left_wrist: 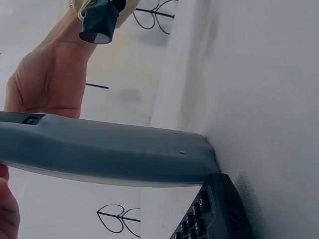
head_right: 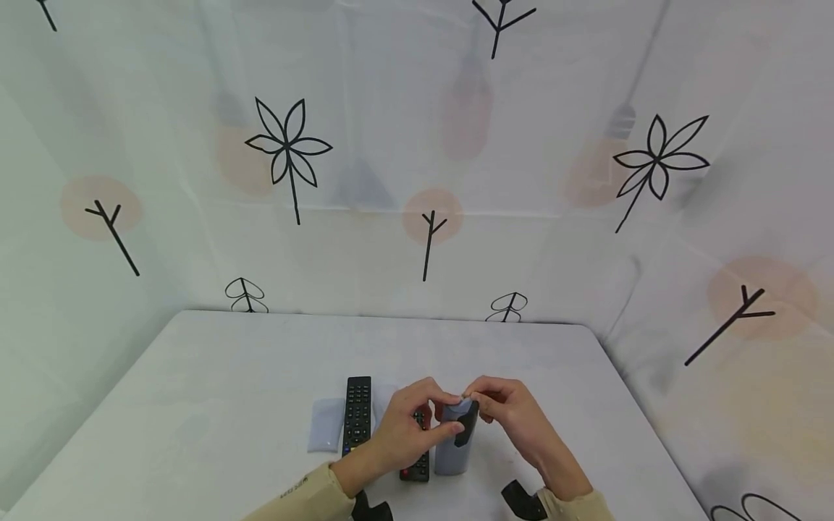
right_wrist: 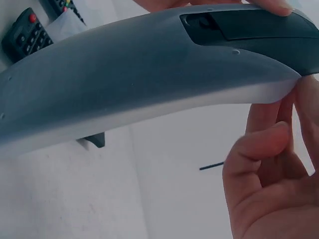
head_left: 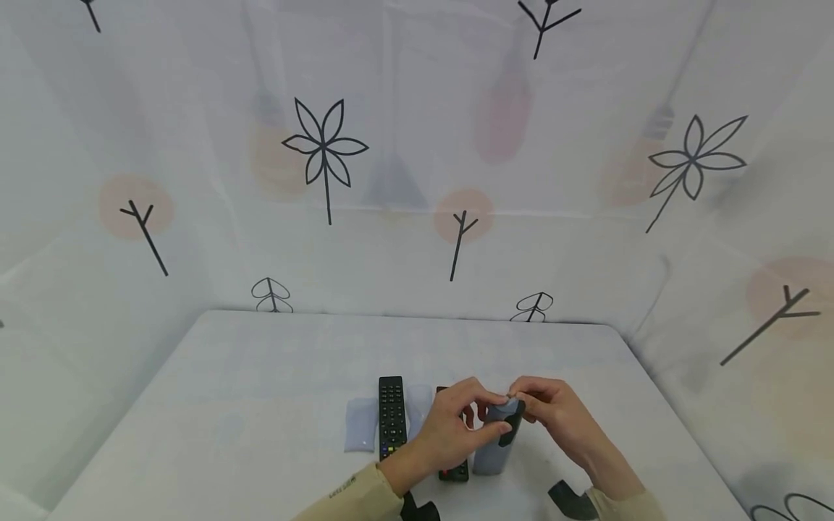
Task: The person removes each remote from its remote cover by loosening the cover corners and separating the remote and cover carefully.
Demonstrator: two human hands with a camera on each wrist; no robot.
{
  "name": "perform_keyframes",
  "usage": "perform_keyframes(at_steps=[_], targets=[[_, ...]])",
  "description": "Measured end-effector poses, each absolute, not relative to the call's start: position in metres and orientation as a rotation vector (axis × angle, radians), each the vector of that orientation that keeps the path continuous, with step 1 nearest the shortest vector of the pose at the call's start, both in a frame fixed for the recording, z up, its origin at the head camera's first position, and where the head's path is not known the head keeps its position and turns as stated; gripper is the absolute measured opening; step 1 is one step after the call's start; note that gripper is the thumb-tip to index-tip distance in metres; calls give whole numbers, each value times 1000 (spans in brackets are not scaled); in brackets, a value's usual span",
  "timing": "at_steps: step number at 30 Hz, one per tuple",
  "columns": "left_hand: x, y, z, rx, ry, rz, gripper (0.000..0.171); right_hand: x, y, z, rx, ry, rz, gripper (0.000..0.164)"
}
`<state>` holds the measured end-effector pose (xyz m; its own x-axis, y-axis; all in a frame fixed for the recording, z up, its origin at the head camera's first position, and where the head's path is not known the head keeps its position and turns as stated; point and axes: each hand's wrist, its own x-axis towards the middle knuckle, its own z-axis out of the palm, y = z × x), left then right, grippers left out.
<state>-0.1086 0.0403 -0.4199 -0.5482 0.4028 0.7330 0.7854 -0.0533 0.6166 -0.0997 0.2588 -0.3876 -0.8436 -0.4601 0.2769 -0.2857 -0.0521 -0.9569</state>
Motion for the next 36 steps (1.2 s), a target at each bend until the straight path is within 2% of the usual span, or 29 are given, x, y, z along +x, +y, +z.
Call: perform_keyframes(at_steps=[4,8,14,18,24,30,36], targets=[[-109,40,-421,-1282,-1890,-1633,37,-95,259,-388,-724,2142,-2108,14],[-109,40,-419,-1279,-1889,-1628,37,-91,258,-387,-636,2199,-2155,17],[-93,35,-390,-1277,-1875,-1608,37,-82,257,-385,-576,2432,-2078,17],[-92,34,-385,-1269,-1870,-1585,38,-77,256,-387,-738,2557,-2005,20],[-107,36,-404,-1316,-1860,-1461,39,-78,248,-393,-980,2668,-1971,36],[-119,32,-406,-1373,-1886,-1201,35,-80,245,-395,-1066,2670,-2015,40],[-116,33,-395,-1359,-1833,-906,30,-80,243,-395,-1058,2674,-2024,41]])
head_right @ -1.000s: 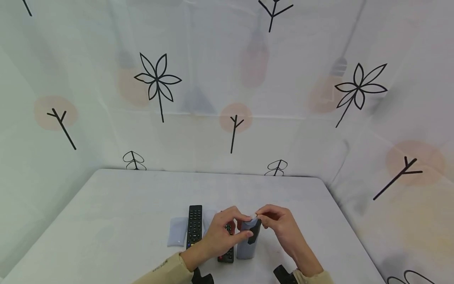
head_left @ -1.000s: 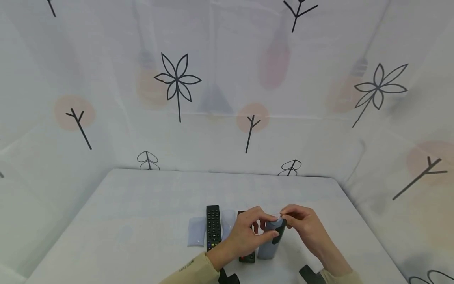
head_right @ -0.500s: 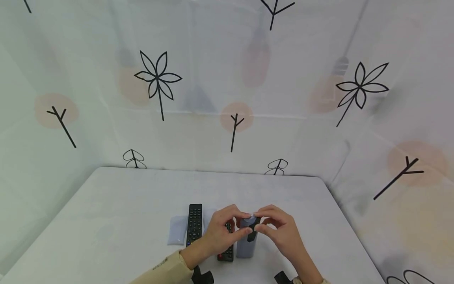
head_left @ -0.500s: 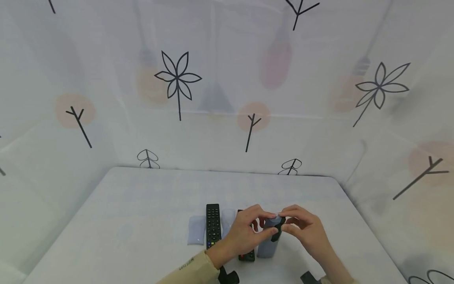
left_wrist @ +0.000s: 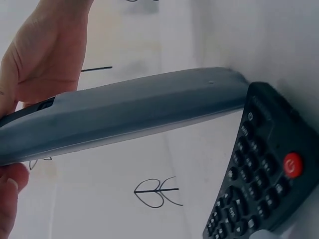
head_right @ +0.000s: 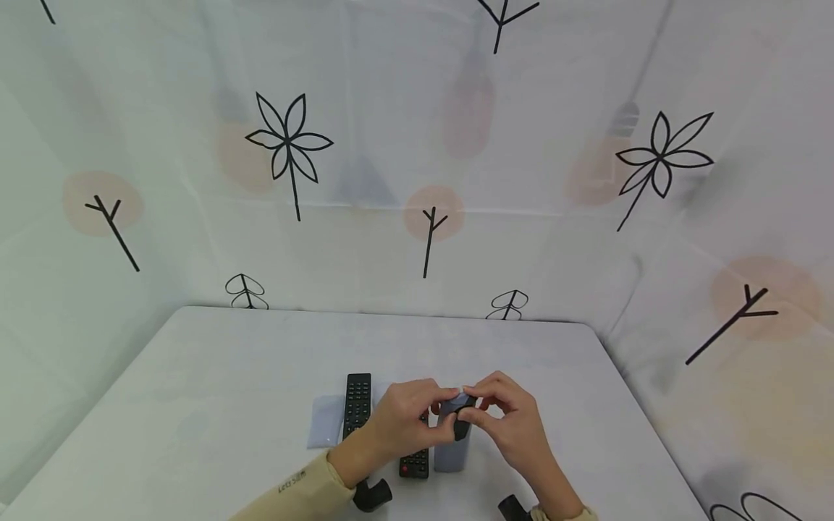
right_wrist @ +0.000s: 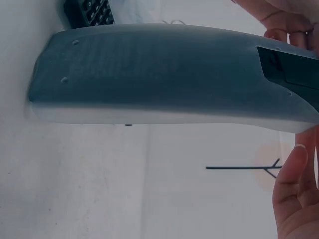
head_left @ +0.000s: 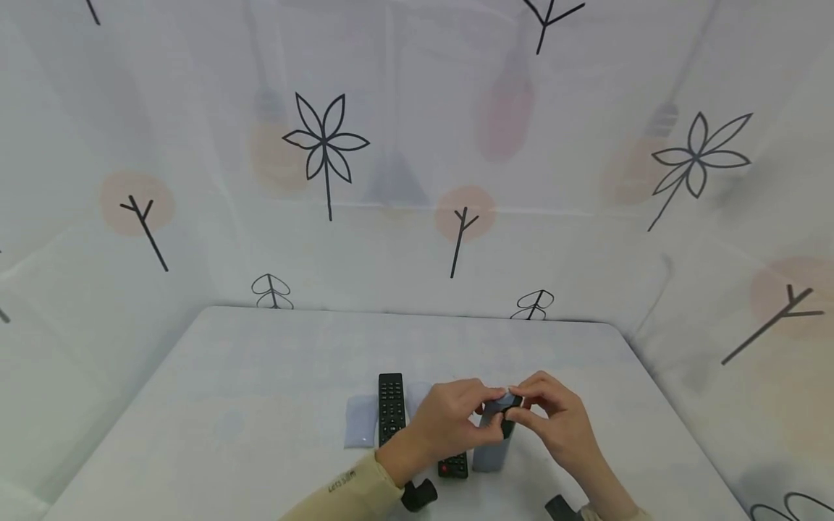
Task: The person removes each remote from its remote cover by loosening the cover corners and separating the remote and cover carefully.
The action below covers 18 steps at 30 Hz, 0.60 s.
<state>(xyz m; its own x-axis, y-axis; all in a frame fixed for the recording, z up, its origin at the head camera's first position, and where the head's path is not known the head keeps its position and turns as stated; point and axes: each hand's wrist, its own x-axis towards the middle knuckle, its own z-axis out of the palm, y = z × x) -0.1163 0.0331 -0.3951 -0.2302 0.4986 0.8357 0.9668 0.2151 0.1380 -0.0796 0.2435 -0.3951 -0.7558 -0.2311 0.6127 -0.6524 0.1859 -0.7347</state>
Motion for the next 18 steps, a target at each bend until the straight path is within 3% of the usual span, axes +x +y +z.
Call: perform_keyframes(at_steps=[18], targets=[[-110,30,-385,-1242,-1880,-424,28,-80,240,-394,740,-2135,1542,33]])
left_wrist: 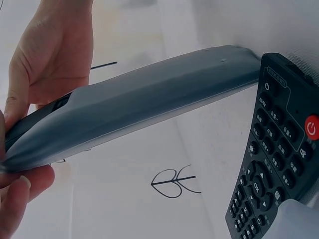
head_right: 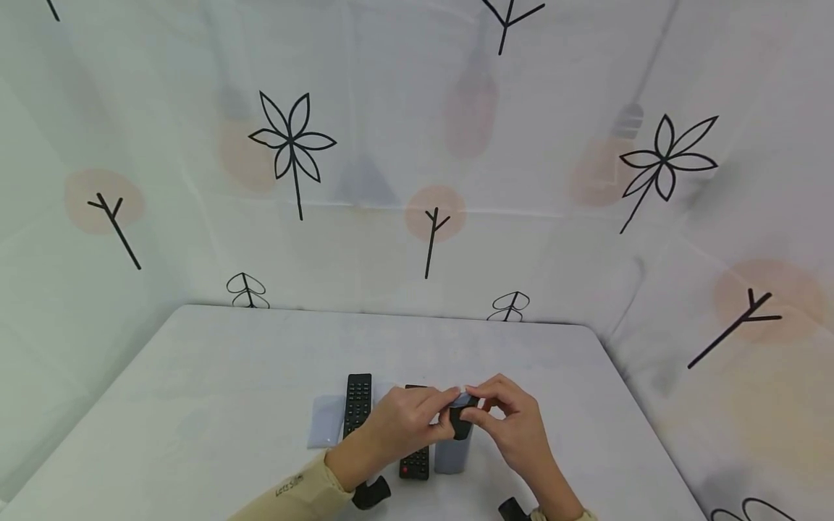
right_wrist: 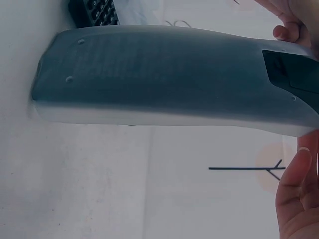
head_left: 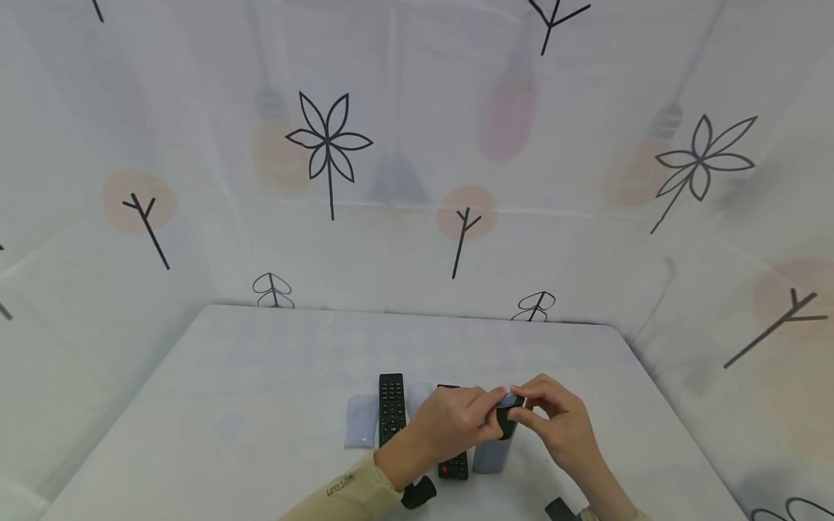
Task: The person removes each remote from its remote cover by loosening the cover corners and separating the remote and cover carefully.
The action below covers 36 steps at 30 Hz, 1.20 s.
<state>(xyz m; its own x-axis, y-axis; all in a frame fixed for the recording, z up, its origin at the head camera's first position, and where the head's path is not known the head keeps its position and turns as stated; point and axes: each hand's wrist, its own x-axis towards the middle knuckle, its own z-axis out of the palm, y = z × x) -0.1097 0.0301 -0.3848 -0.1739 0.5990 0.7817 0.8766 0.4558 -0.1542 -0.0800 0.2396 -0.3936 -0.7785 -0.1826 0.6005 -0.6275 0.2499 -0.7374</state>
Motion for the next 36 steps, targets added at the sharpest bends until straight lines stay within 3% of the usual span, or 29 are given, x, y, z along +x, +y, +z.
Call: perform_keyframes(at_steps=[16,36], targets=[[-104,31,-383,-1245,-1970,-458,27,-80,239,-396,717,-2129,1540,33],[-114,35,-388,-1232,-2032,-1004,21,-83,235,-402,730,-2062,1522,42]])
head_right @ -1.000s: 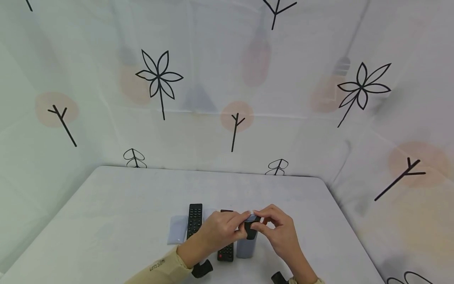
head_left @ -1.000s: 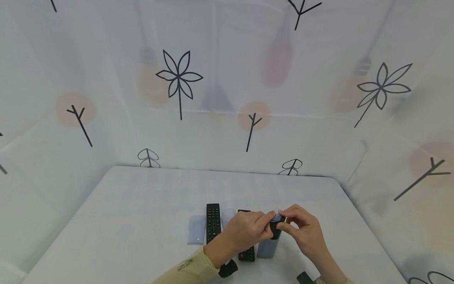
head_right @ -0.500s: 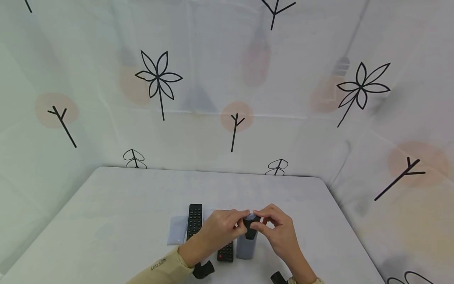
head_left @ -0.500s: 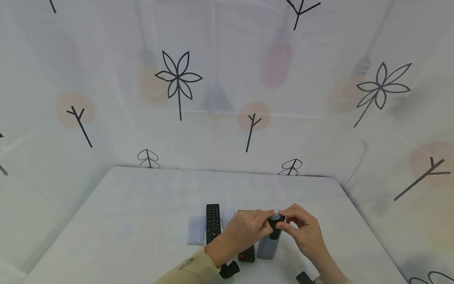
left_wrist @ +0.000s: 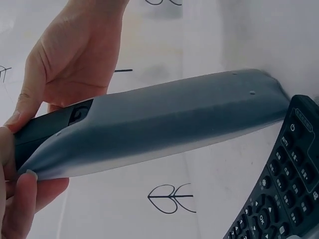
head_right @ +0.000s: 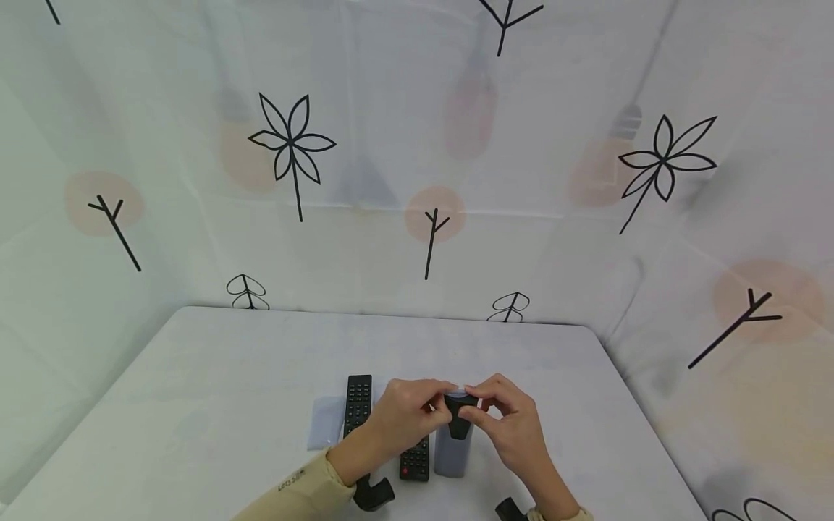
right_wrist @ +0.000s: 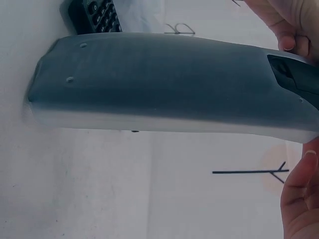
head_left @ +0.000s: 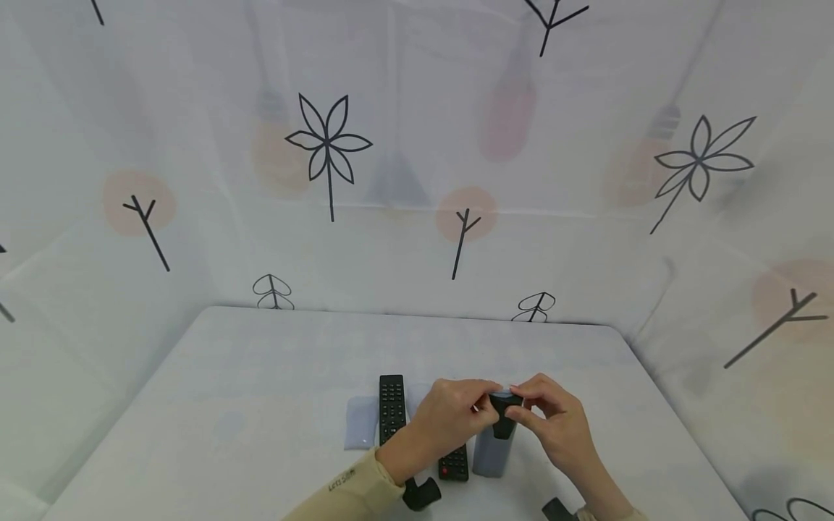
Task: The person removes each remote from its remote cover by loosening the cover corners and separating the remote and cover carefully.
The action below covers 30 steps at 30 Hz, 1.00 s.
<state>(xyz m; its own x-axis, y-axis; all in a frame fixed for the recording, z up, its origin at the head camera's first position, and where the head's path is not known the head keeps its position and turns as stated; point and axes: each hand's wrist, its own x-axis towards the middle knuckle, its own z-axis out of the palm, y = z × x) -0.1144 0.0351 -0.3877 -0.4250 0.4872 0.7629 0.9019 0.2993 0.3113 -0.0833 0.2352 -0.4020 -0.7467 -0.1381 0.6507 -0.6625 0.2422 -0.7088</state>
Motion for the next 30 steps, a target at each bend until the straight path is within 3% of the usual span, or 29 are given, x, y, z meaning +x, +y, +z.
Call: perform_keyframes(at_steps=[30], targets=[[-118,29,-391,-1107,-2227,-1524,24,-79,234,-399,647,-2091,1546,36]])
